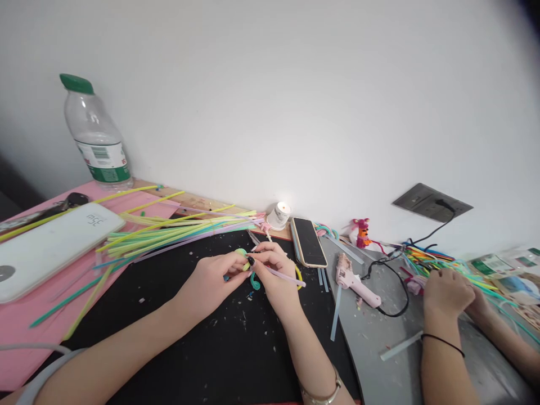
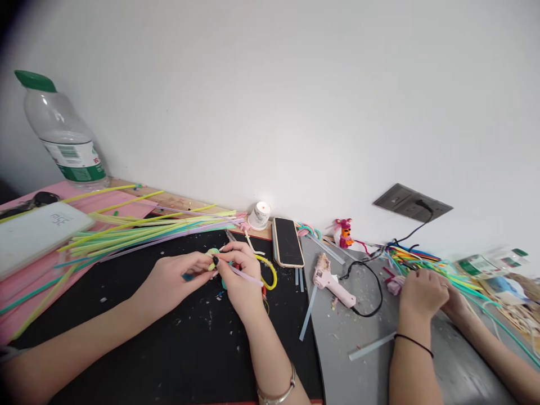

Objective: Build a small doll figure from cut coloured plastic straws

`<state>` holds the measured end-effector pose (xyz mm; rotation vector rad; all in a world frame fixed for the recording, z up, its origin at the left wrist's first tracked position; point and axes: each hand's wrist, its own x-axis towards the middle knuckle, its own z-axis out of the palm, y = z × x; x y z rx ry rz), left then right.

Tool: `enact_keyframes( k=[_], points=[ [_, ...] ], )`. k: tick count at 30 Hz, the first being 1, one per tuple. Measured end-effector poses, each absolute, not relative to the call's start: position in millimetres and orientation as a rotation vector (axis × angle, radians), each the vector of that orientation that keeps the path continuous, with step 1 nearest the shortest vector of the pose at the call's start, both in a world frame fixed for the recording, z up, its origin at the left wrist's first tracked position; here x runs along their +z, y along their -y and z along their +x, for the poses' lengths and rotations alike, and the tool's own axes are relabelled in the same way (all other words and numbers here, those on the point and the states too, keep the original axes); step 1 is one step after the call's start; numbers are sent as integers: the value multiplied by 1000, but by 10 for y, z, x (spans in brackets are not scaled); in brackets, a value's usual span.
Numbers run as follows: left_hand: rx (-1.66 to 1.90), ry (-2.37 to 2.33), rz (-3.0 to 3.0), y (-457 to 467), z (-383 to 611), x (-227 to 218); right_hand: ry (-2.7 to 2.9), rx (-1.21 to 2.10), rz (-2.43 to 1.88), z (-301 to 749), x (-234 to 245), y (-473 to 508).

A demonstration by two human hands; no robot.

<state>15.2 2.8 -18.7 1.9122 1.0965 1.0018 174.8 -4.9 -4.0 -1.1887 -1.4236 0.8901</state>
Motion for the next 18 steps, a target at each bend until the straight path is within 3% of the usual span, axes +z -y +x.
enact_keyframes(
  k=[9, 18],
  points=[
    [1007, -1237, 2334, -46, 141, -242, 1391, 897, -1153, 1670, -47, 78],
    [1085, -1212, 2091, -38, 139, -132, 1427, 992, -1012, 1719, -59, 69]
  ],
)
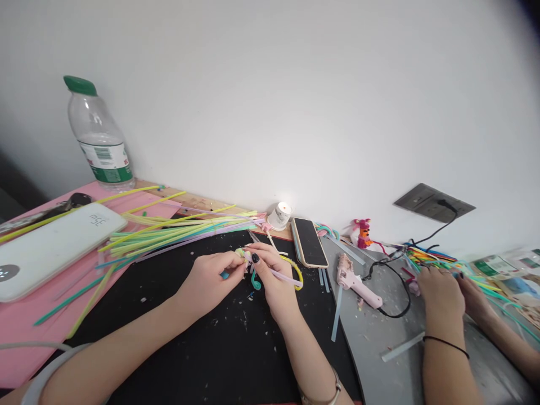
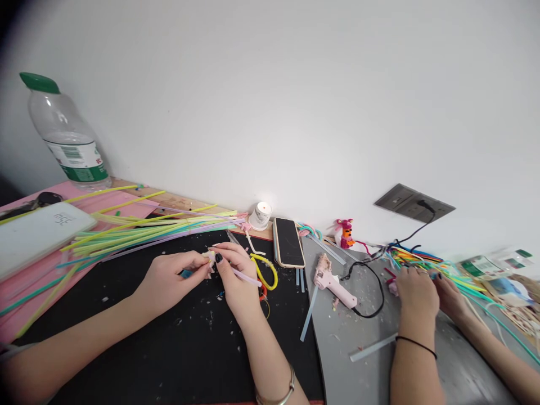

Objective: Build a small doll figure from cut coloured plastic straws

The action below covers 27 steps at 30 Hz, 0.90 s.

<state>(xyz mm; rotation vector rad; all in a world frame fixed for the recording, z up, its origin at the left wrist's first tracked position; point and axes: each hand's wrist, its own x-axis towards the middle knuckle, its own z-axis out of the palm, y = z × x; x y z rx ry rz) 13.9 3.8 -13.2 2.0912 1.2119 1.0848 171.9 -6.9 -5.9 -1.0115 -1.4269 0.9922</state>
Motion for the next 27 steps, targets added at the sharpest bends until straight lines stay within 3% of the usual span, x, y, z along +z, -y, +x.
enact_keyframes(
  k=[10, 18, 27],
  points=[
    [995, -891, 1430, 0, 164, 5, 1383, 1169, -913, 1791, -39, 42],
    [823, -679, 1199, -31, 141, -32, 1292, 1449, -785, 1797, 3, 61],
    [703, -466, 955, -9, 161, -74, 1229, 1544, -697, 1759, 35, 85]
  ],
)
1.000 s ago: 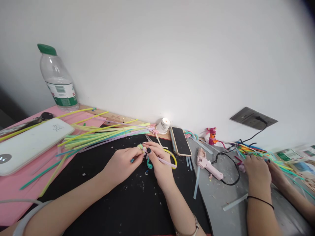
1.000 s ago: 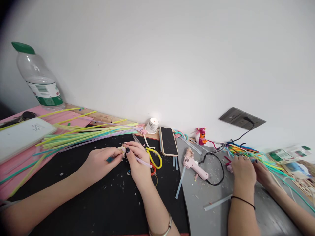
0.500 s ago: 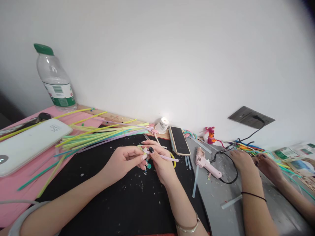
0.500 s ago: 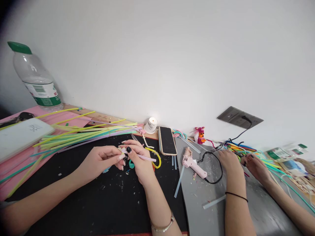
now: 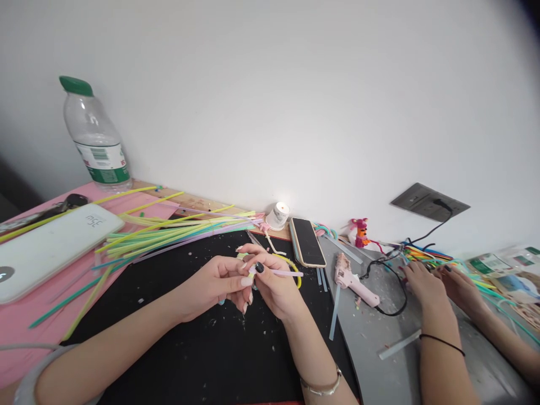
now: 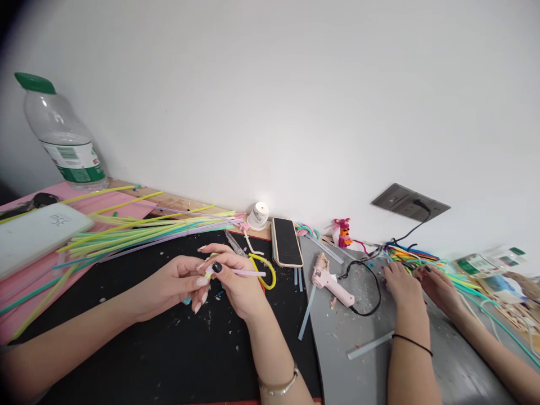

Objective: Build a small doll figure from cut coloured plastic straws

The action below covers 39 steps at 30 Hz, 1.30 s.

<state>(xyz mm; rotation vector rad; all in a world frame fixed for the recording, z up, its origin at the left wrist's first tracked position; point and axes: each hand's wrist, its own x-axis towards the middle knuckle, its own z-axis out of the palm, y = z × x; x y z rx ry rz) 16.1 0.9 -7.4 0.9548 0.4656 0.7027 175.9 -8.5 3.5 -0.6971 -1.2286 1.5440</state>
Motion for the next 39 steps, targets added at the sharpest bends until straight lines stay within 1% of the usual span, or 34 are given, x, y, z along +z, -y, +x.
enact_keyframes(
  k=[5, 12, 16, 22, 31, 39],
  points=[
    [687, -451, 933, -12, 170, -88, 1190, 1525, -672, 1740, 13, 86],
    [798, -615, 999, -37, 187, -101, 1247, 1291, -831, 1740, -47, 62],
    [829, -638, 984, -32, 204, -126, 1265, 1245, -858, 1720, -62, 64],
    [837, -530, 819, -24, 217, -159, 1288, 1341, -754, 1718, -43, 77],
    [590, -245, 661, 21, 193, -177, 1416, 1443, -635, 1717, 20, 117],
    [474, -211, 696, 44, 198, -172, 1386, 1514, -570, 1706, -23, 135]
  ],
)
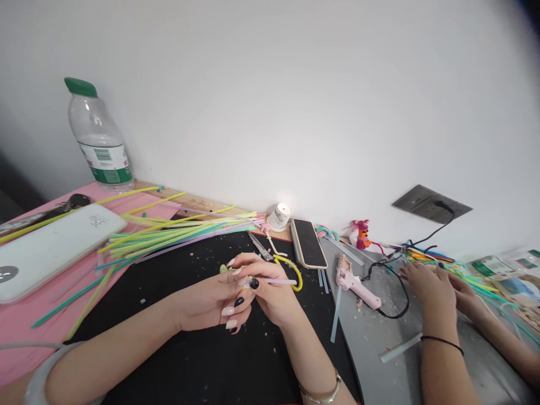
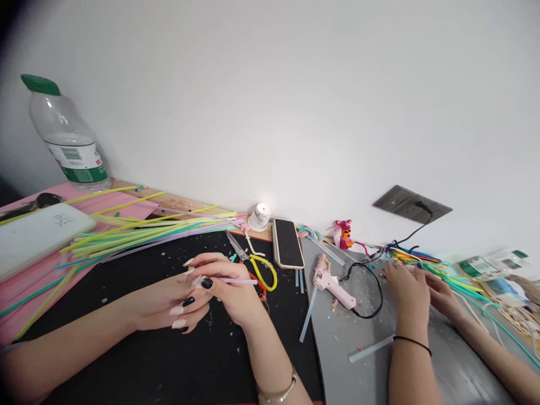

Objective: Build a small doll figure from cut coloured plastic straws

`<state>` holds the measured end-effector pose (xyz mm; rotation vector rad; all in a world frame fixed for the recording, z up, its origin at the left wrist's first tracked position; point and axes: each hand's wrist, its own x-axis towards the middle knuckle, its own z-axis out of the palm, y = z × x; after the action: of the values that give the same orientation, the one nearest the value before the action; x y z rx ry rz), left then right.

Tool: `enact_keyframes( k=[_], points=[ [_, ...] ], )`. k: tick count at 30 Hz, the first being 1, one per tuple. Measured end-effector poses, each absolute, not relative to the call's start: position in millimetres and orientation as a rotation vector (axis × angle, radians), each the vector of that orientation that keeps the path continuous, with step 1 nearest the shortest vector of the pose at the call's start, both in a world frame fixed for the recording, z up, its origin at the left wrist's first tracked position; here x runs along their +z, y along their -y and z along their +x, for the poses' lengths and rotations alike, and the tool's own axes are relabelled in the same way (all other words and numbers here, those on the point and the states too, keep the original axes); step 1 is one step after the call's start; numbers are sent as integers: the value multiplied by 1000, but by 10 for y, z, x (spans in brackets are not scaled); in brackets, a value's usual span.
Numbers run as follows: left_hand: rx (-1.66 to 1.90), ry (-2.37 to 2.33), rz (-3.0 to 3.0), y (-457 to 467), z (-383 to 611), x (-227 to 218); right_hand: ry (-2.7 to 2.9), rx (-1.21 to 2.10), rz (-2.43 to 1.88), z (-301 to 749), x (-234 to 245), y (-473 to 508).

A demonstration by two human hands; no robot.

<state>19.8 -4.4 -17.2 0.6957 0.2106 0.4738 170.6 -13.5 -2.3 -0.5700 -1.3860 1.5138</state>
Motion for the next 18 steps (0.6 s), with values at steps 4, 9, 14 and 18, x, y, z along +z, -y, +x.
enact_keyframes(
  k=[4, 9, 14, 18],
  points=[
    [431, -214, 749, 53, 206, -161, 1348, 1546, -555, 1696, -17, 138],
    [439, -153, 748, 65, 243, -192, 1294, 1566, -552, 1665, 1, 138],
    [453, -137, 758, 72, 284, -251, 1189, 1562, -624, 1650, -21, 134],
    [421, -201, 774, 66, 271, -285, 1143, 1528, -712, 1652, -32, 130]
  ],
)
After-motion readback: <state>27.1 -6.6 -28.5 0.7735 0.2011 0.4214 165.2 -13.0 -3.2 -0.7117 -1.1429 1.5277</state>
